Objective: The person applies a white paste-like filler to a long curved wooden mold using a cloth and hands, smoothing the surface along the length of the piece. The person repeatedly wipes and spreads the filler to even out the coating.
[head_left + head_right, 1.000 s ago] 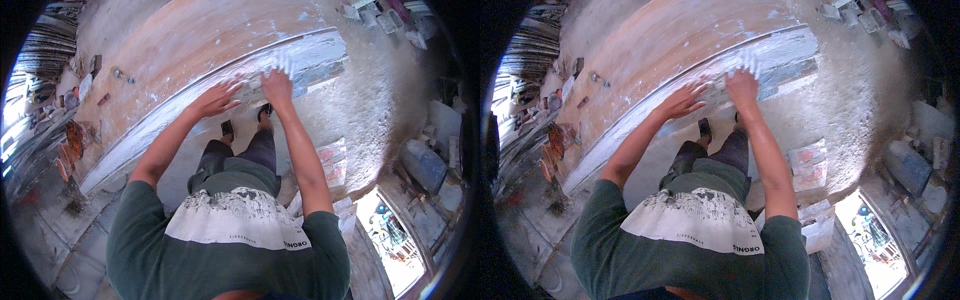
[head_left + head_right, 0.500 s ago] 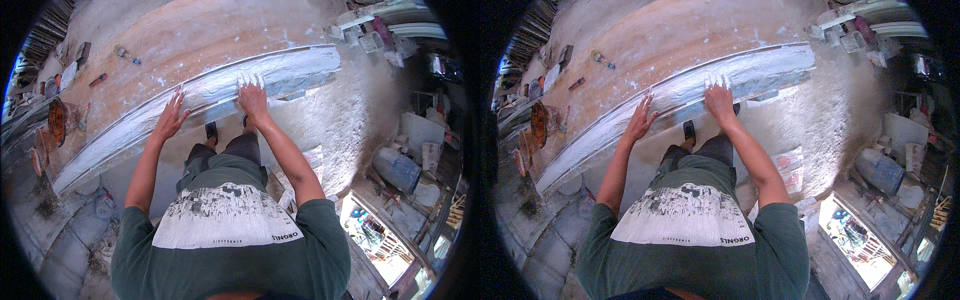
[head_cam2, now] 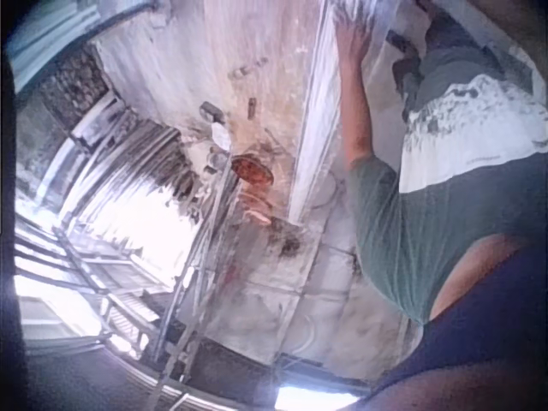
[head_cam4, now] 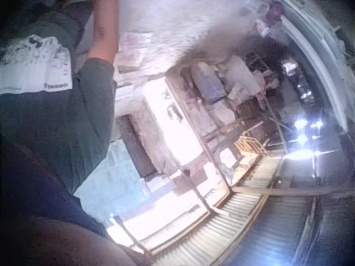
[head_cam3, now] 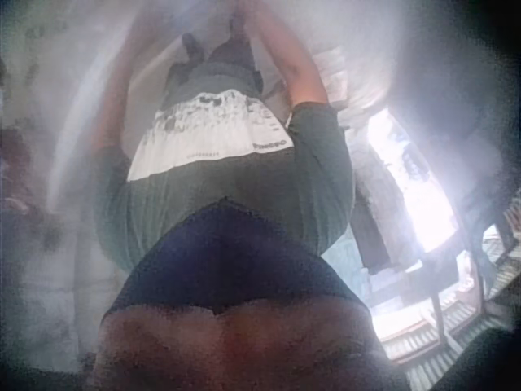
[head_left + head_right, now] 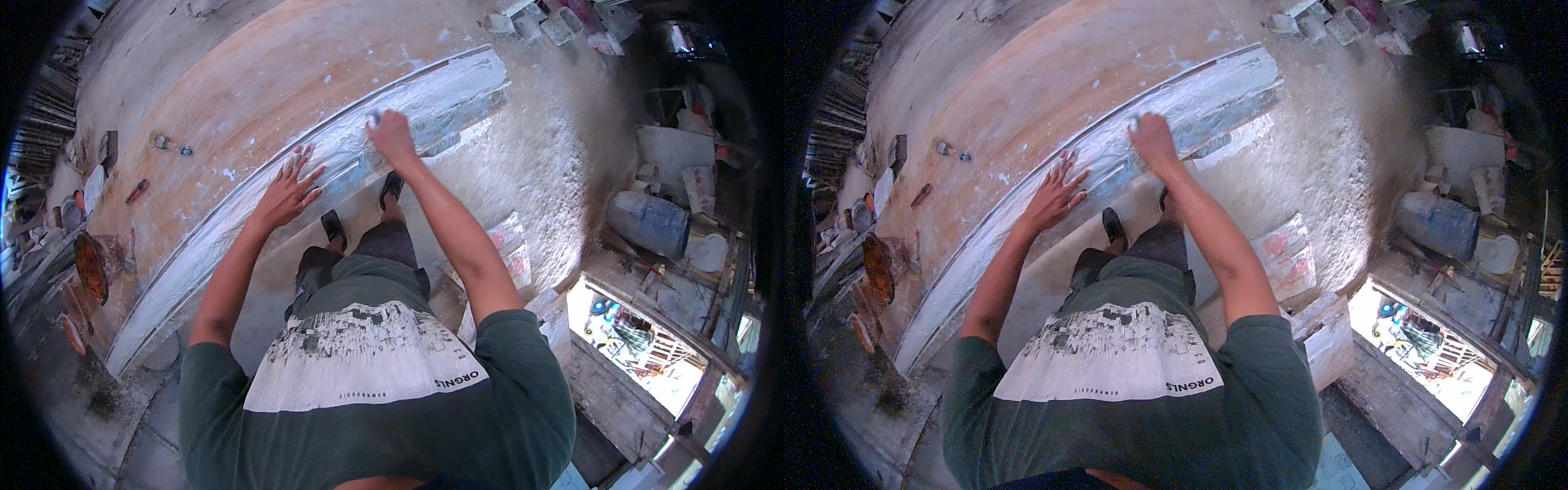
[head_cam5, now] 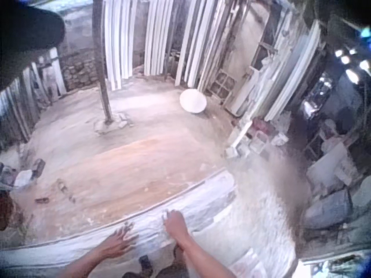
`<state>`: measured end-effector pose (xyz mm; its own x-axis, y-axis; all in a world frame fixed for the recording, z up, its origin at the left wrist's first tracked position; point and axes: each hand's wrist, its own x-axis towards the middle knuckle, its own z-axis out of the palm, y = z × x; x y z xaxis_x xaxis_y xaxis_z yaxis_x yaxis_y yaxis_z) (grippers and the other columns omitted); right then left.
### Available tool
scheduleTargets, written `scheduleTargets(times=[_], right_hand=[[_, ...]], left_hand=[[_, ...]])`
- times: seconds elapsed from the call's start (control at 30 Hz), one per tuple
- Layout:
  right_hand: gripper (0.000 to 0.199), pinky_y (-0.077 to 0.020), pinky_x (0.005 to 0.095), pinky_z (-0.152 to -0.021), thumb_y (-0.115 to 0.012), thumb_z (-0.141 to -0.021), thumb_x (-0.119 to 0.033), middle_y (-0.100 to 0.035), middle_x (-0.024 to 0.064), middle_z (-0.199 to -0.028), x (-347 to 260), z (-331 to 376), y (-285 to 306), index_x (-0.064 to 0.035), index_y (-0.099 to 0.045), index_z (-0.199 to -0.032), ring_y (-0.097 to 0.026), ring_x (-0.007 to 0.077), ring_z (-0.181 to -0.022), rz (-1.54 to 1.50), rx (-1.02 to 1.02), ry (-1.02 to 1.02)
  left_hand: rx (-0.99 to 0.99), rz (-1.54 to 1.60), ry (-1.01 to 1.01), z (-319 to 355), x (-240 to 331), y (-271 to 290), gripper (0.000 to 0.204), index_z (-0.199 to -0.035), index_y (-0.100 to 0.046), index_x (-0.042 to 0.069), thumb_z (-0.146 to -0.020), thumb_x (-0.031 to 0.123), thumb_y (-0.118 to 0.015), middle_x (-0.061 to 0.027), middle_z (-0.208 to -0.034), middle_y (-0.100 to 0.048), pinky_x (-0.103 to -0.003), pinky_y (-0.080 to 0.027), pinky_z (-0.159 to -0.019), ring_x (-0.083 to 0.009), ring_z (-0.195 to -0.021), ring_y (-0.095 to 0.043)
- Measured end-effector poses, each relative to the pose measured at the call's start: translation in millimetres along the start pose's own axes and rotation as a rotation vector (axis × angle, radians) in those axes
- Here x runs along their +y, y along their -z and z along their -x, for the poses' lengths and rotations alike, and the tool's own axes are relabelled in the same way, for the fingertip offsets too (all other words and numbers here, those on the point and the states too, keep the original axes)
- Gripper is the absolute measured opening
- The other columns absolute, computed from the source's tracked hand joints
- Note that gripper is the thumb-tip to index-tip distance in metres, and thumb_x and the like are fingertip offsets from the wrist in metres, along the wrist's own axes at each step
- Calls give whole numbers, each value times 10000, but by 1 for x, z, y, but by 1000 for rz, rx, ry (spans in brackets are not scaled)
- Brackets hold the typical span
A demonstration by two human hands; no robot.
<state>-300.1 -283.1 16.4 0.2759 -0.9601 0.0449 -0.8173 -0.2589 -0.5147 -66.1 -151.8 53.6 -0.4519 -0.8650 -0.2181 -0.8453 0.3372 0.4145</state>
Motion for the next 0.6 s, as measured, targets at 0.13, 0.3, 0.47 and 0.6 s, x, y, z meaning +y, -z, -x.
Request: scheduleTargets(times=[0.13, 0.3, 0.47, 0.6], right_hand=[[440, -486, 425, -758, -741, -636, -322, -613, 266, -841, 36, -20, 26, 65, -614, -802, -608, 385, -829, -114, 14, -301], [440, -496, 407, -720, -782, -604, -300, -639, 245, -830, 75, -30, 43, 54, -638, -821, -630, 373, -793, -154, 85, -425], [356, -492, 366, -693, -759, -645, -217, -665, 186, -846, 84, -29, 49, 39, -652, -867, -648, 286, -768, -376, 40, -514], [315, -488, 349, -712, -743, -661, -171, -670, 161, -873, 116, -19, 56, 21, -656, -895, -648, 261, -795, -285, 255, -610]], left_hand=[[-3, -100, -141, -25, 2, -4, 399, -1288, -480, 247, -933, 394, -372, -59, -1498, -118, -434, -125, -1108, -301, -1382, -44], [41, -104, -216, -59, 8, -5, 375, -1255, -516, 255, -933, 386, -373, -33, -1490, -163, -418, -123, -1109, -267, -1382, -82], [33, -144, -318, -108, 18, -13, 391, -1291, -469, 282, -925, 390, -385, -24, -1491, -161, -452, -152, -1099, -256, -1377, -118], [147, -171, -318, -148, 31, -16, 423, -1319, -428, 285, -918, 412, -386, -7, -1488, -167, -464, -175, -1095, -254, -1371, -136]])
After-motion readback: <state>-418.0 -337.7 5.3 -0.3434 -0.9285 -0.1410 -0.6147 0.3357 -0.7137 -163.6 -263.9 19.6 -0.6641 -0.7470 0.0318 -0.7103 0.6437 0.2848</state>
